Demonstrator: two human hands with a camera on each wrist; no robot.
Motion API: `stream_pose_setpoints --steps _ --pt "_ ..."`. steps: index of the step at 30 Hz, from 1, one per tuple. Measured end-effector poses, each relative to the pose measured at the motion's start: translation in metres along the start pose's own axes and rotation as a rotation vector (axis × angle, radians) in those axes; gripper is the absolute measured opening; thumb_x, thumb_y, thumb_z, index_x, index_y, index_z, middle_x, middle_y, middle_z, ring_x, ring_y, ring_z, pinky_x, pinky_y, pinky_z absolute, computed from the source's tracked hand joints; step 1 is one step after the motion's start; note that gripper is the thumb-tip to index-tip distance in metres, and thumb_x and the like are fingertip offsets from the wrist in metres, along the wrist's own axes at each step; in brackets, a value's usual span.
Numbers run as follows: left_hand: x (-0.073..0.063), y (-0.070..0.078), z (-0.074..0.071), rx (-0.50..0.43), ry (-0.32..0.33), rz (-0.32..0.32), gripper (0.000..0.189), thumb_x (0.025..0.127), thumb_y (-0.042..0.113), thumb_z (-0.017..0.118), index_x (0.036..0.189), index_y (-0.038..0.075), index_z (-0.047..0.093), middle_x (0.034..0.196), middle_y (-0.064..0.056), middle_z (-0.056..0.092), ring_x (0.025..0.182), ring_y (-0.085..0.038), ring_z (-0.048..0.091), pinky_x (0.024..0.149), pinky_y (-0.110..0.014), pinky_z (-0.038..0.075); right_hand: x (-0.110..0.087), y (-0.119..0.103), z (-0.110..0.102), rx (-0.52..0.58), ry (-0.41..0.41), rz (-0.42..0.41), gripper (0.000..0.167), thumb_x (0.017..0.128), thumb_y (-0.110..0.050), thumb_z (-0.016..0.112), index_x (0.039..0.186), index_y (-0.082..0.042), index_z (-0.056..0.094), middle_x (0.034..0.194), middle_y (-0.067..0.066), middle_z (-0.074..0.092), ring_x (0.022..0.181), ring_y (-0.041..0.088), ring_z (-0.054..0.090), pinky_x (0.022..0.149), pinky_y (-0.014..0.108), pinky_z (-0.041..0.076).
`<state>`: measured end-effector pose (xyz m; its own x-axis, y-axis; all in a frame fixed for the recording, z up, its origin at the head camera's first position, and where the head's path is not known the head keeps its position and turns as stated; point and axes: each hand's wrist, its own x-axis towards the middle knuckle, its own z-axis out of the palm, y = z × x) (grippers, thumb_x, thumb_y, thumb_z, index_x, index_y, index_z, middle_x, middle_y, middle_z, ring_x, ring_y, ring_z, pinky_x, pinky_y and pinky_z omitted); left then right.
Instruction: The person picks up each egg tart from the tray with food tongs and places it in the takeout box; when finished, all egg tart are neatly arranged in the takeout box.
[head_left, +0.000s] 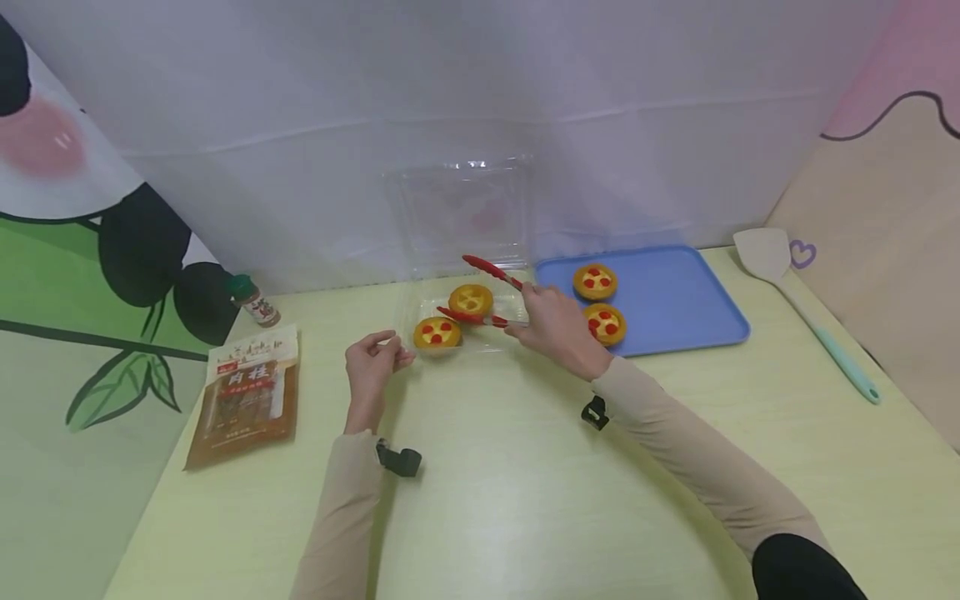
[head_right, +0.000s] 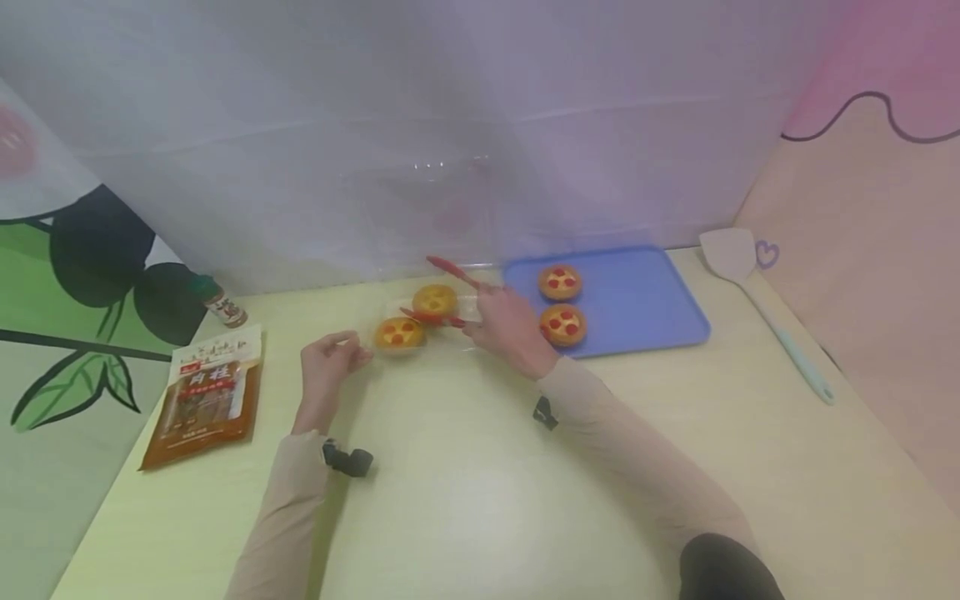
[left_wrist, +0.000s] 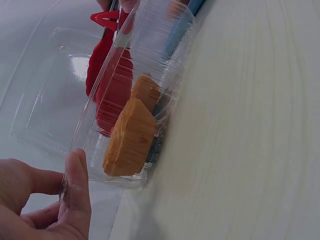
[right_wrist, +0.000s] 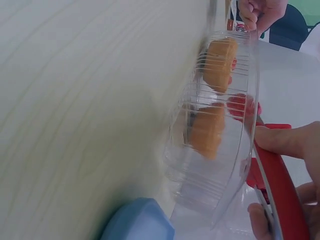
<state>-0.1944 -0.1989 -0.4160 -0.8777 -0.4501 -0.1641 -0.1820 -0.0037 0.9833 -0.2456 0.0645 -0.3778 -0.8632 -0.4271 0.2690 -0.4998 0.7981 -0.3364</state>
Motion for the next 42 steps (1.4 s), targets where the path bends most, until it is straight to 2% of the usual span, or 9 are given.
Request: stream_pose_setpoints --steps 4,12,15,19,22,25,32,38,42 --pt "0.0 0.0 0.0 -0.002 0.002 0.004 0.033 0.097 0.003 0.056 0.126 -0.01 0.056 0.073 -0.003 0.061 0.057 -0.003 0.066 0.063 -0.017 0.06 -0.003 0.005 -0.002 0.059 0.015 0.01 0.048 0.08 -0.036 0.08 0.103 0.0 0.059 0.07 0.006 0.055 0.06 0.022 0.053 0.047 0.029 0.046" --pt "-0.001 0.001 -0.001 -0.004 -0.011 0.006 0.033 0.097 0.003 0.056 0.127 -0.01 0.056 0.079 -0.009 0.063 0.058 -0.003 0.066 0.064 -0.017 0.06 -0.012 0.014 -0.016 0.301 -0.087 0.144 0.047 0.08 -0.043 0.079 0.096 -0.002 0.06 0.059 -0.002 0.028 0.05 0.014 0.028 0.046 0.026 0.023" --pt "-0.001 0.0 -0.001 -0.011 -0.014 0.006 0.033 0.097 0.002 0.056 0.127 -0.011 0.055 0.077 -0.007 0.061 0.058 -0.004 0.067 0.065 -0.018 0.06 -0.017 0.019 -0.023 0.359 -0.084 0.175 0.046 0.08 -0.041 0.08 0.093 0.0 0.061 0.059 -0.001 0.031 0.05 0.014 0.027 0.046 0.026 0.021" --pt "0.0 0.0 -0.001 0.002 -0.016 -0.001 0.033 0.097 0.003 0.056 0.127 -0.01 0.056 0.077 -0.006 0.061 0.059 -0.004 0.067 0.066 -0.018 0.061 -0.026 0.031 -0.03 0.432 -0.035 0.194 0.052 0.08 -0.036 0.081 0.11 0.003 0.066 0.063 0.001 0.048 0.05 0.013 0.036 0.044 0.024 0.026" --pt "0.0 0.0 -0.002 0.013 -0.016 -0.008 0.032 0.097 0.004 0.056 0.127 -0.009 0.056 0.076 -0.003 0.061 0.059 -0.004 0.067 0.066 -0.018 0.06 -0.033 0.042 -0.037 0.479 -0.002 0.189 0.045 0.081 -0.034 0.08 0.105 0.001 0.067 0.064 0.002 0.049 0.052 0.014 0.038 0.046 0.024 0.028" --pt "0.001 -0.001 -0.002 0.018 -0.015 -0.016 0.033 0.098 0.005 0.056 0.127 -0.009 0.056 0.075 -0.002 0.061 0.06 -0.004 0.067 0.067 -0.018 0.06 -0.04 0.053 -0.046 0.496 0.007 0.195 0.037 0.081 -0.037 0.079 0.089 -0.004 0.063 0.06 0.001 0.04 0.053 0.015 0.032 0.046 0.026 0.024" --pt "0.0 0.001 -0.002 0.022 -0.016 -0.018 0.033 0.098 0.005 0.056 0.128 -0.009 0.056 0.076 -0.003 0.061 0.059 -0.003 0.066 0.067 -0.017 0.06 -0.058 0.079 -0.067 0.519 0.025 0.278 0.042 0.084 -0.04 0.076 0.104 -0.006 0.065 0.063 0.001 0.043 0.056 0.016 0.038 0.046 0.028 0.028" --pt "0.0 0.001 -0.002 0.015 -0.019 -0.002 0.033 0.098 0.005 0.056 0.127 -0.009 0.056 0.076 -0.004 0.061 0.059 -0.004 0.066 0.066 -0.017 0.06 -0.071 0.098 -0.08 0.464 0.073 0.318 0.04 0.084 -0.042 0.075 0.085 -0.005 0.059 0.059 -0.002 0.035 0.056 0.015 0.035 0.045 0.031 0.025" --pt "0.001 -0.001 -0.002 0.008 -0.012 0.001 0.033 0.097 0.004 0.056 0.127 -0.01 0.055 0.074 -0.003 0.06 0.058 -0.004 0.066 0.064 -0.017 0.06 -0.077 0.111 -0.084 0.406 0.08 0.351 0.045 0.084 -0.046 0.074 0.079 -0.005 0.055 0.059 -0.003 0.035 0.06 0.018 0.036 0.047 0.031 0.025"
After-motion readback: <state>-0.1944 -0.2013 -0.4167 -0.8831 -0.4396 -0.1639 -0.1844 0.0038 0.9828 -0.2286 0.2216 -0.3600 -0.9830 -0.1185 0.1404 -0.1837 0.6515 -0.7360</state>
